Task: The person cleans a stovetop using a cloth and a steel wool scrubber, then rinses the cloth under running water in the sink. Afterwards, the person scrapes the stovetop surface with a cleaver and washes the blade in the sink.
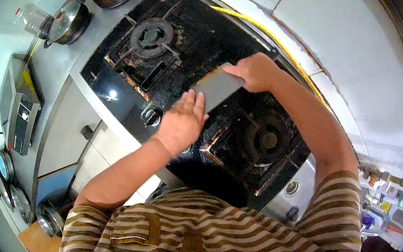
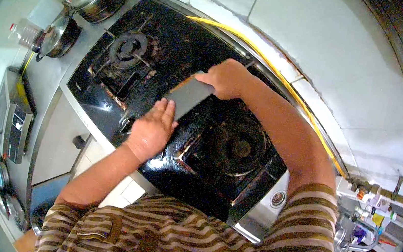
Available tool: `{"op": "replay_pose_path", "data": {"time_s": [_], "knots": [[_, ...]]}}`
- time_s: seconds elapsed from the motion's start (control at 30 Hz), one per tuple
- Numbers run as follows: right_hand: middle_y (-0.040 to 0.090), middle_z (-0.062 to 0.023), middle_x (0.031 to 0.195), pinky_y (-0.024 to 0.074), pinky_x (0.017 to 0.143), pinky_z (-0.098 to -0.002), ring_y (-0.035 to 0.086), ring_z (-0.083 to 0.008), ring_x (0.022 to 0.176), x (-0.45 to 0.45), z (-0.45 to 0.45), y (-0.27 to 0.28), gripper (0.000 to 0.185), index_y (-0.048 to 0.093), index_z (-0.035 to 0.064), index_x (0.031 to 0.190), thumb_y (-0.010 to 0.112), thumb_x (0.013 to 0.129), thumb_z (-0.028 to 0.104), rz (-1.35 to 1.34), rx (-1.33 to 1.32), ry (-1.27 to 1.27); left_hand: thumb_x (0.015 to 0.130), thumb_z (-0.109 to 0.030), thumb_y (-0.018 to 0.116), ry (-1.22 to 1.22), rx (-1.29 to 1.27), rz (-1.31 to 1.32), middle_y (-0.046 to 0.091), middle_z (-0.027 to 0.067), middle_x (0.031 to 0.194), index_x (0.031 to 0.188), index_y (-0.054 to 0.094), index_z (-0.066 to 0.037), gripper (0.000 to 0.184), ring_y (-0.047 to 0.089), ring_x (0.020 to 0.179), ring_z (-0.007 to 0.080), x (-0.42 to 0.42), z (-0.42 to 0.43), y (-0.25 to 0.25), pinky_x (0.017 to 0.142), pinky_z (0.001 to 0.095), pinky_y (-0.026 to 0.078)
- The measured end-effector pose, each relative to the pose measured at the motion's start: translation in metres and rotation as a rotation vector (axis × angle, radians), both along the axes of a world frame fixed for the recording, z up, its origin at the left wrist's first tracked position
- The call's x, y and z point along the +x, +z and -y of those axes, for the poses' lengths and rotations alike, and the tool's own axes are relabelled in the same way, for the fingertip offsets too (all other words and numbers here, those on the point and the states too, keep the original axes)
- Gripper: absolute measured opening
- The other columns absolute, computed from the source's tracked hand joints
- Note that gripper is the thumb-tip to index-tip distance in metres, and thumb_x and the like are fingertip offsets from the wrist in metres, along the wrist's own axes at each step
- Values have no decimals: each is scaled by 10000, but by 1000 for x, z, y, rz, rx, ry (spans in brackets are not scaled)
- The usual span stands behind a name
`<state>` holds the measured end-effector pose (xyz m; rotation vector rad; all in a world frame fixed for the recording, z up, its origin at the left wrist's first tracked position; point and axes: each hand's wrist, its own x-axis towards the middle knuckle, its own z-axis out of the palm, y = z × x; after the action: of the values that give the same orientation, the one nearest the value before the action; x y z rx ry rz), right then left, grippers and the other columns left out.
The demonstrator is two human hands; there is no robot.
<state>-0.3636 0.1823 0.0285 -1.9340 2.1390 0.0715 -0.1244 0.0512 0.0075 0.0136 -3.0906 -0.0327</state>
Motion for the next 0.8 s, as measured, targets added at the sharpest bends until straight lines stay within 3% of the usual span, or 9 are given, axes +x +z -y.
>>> {"op": "replay_pose_path", "data": {"time_s": [0.07,0.17,0.2,0.3,0.37,0.53,0.67,0.73,0.8], "knots": [[652,-102,777,497,629,-457,653,-312,755,1,10,10,489,575,264,1150,619,669,190,-25,121,-46,903,-290,534,32,4,-37,529,290,1238,1286,461,48,516,578,1102,377,0,-8,-2,883,373,511],[669,-98,784,508,630,-424,656,-308,745,-15,29,-14,586,566,230,1226,629,646,188,-15,-159,60,910,-281,525,72,8,-77,533,281,1235,1287,457,51,506,589,1083,369,-8,13,-8,867,374,520],[661,-63,753,495,568,-384,642,-277,661,-25,37,-21,608,588,206,1221,668,619,177,-53,-288,160,914,-277,521,92,34,-64,533,277,1237,1287,457,49,500,591,1080,367,-10,18,-5,862,375,522],[672,-69,792,502,584,-390,648,-286,686,-24,50,-7,617,576,192,1241,658,629,183,-43,-162,160,918,-280,516,118,7,-21,535,254,1247,1286,464,31,485,593,1085,341,-16,25,2,856,366,524],[687,-105,878,523,667,-418,661,-311,798,-11,48,-1,587,532,216,1274,603,693,175,-82,-17,3,920,-288,514,80,-15,-52,536,239,1254,1294,461,22,489,586,1104,320,-14,35,-2,871,352,516],[682,-103,895,519,675,-425,660,-310,805,-4,13,-8,569,535,242,1256,595,695,168,-59,-43,-25,915,-290,521,17,-8,-34,524,262,1265,1300,450,37,510,582,1108,339,-5,12,-5,883,358,511],[660,-88,810,487,592,-400,646,-283,718,-14,12,-6,649,551,212,1269,649,628,183,-17,31,15,899,-283,539,38,-77,-88,552,277,1215,1295,450,54,527,594,1081,364,-8,-6,-8,843,364,530],[675,-120,850,508,678,-433,650,-317,786,-22,34,-17,627,534,238,1279,610,659,183,-15,-128,38,902,-282,535,74,-80,-126,554,271,1215,1292,454,50,519,599,1074,356,-15,18,-8,818,359,541],[678,-125,876,512,685,-423,653,-313,800,-25,54,-10,645,533,223,1293,613,654,184,-70,-8,23,907,-285,528,88,-60,-77,546,268,1228,1292,455,45,512,596,1081,348,-17,26,-3,830,361,536]]}}
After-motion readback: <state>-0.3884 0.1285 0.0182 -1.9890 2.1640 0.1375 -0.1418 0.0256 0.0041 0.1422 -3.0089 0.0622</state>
